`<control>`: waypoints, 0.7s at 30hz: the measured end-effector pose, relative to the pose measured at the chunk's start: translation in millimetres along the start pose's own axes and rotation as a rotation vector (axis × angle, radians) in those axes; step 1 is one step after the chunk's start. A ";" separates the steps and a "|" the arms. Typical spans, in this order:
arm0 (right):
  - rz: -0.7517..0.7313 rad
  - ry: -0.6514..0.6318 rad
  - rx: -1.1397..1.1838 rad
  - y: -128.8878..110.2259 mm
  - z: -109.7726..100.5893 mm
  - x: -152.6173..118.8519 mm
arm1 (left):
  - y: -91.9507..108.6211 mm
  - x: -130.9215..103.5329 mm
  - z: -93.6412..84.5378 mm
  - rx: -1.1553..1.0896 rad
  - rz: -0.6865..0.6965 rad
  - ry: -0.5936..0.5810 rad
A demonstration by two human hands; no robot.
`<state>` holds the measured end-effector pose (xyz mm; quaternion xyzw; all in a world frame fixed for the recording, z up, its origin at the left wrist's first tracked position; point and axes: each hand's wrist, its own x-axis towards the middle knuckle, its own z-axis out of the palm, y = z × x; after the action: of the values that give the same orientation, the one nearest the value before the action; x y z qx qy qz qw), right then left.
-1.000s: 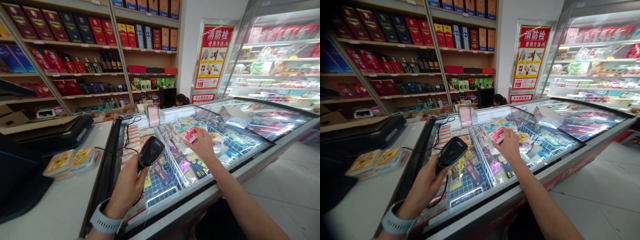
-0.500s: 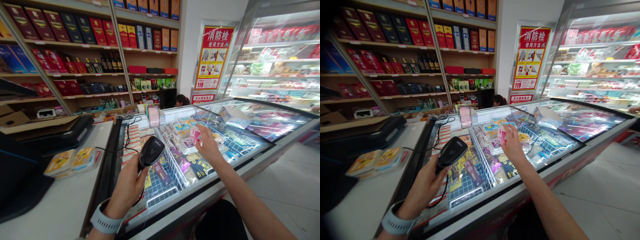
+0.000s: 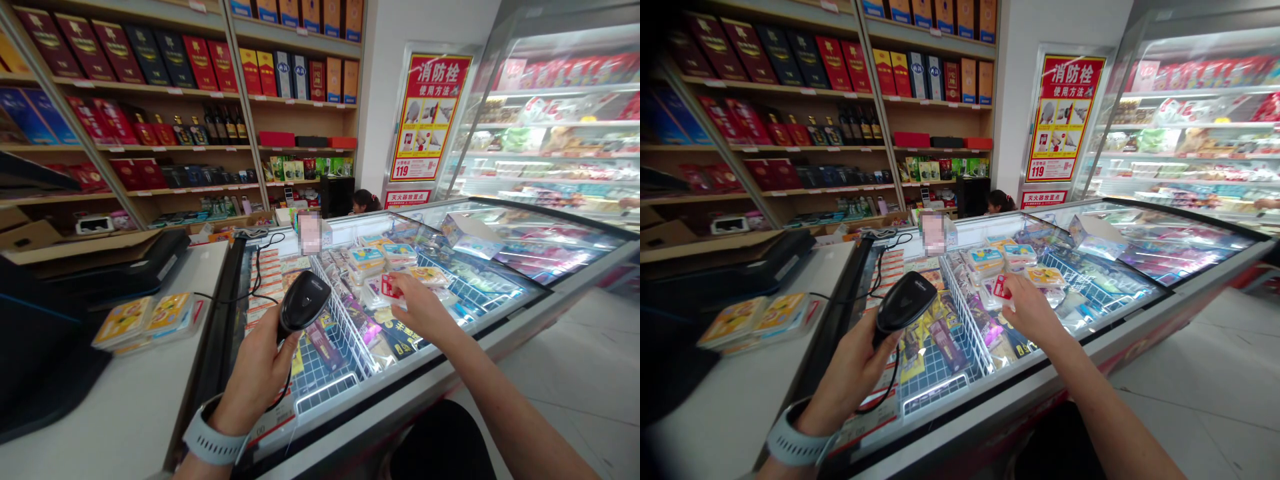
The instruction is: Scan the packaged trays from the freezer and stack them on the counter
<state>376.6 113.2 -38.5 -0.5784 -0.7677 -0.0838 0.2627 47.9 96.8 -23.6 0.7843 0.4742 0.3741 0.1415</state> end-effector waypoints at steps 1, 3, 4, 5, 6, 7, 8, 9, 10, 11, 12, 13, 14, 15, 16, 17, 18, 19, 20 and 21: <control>-0.029 -0.041 0.008 1.2 0.5 -1.5 | -0.1 0.0 0.1 0.000 0.004 0.002; -0.057 -0.105 0.017 2.8 0.5 -2.7 | -0.4 -0.2 0.4 -0.005 0.006 0.002; -0.056 -0.134 0.015 3.1 -0.1 -2.3 | -0.7 -0.4 0.5 -0.007 0.005 0.001; -0.046 -0.159 0.010 3.2 -1.1 -1.3 | -0.9 -0.6 0.6 -0.009 0.001 -0.001; -0.031 -0.180 0.003 3.2 -2.2 0.0 | -1.1 -0.8 0.5 -0.011 -0.004 -0.002; -0.017 -0.200 -0.004 3.1 -3.3 1.7 | -1.2 -1.1 0.4 -0.013 -0.010 -0.004; -0.005 -0.215 -0.011 3.1 -4.1 3.5 | -1.3 -1.3 0.3 -0.015 -0.014 -0.006; 0.001 -0.223 -0.015 3.4 -4.5 5.2 | -1.3 -1.5 0.1 -0.019 -0.018 -0.010; 0.004 -0.225 -0.018 3.9 -4.5 6.7 | -1.3 -1.7 -0.1 -0.025 -0.021 -0.014; 0.005 -0.223 -0.021 4.7 -4.2 7.9 | -1.1 -1.8 -0.2 -0.031 -0.023 -0.016; 0.003 -0.218 -0.022 5.5 -3.9 8.8 | -0.9 -1.7 -0.2 -0.035 -0.023 -0.019; 0.002 -0.209 -0.022 6.2 -3.6 9.2 | -0.7 -1.6 -0.2 -0.037 -0.022 -0.018; 0.002 -0.195 -0.021 6.5 -3.8 9.2 | -0.4 -1.4 -0.2 -0.036 -0.021 -0.016; 0.002 -0.173 -0.019 6.4 -4.5 8.9 | -0.1 -1.2 -0.1 -0.033 -0.019 -0.014; -0.002 -0.140 -0.012 5.7 -5.8 8.3 | 0.3 -0.9 0.0 -0.029 -0.018 -0.013; -0.009 -0.094 0.005 4.3 -7.5 7.7 | 0.6 -0.6 0.0 -0.026 -0.017 -0.012; -0.016 -0.042 0.038 2.3 -9.5 7.1 | 0.9 -0.4 -0.1 -0.025 -0.014 -0.011; -0.016 0.007 0.090 -0.3 -11.4 6.7 | 1.2 -0.2 -0.1 -0.023 -0.013 -0.010; -0.006 0.043 0.167 -3.4 -12.7 6.7 | 1.3 -0.1 -0.2 -0.021 -0.013 -0.009; 0.013 0.063 0.273 -6.7 -13.0 7.3 | 1.4 0.0 -0.3 -0.020 -0.011 -0.007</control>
<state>372.9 111.7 -22.7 -0.5395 -0.7594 0.0049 0.3636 48.6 96.0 -22.5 0.7815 0.4745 0.3752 0.1530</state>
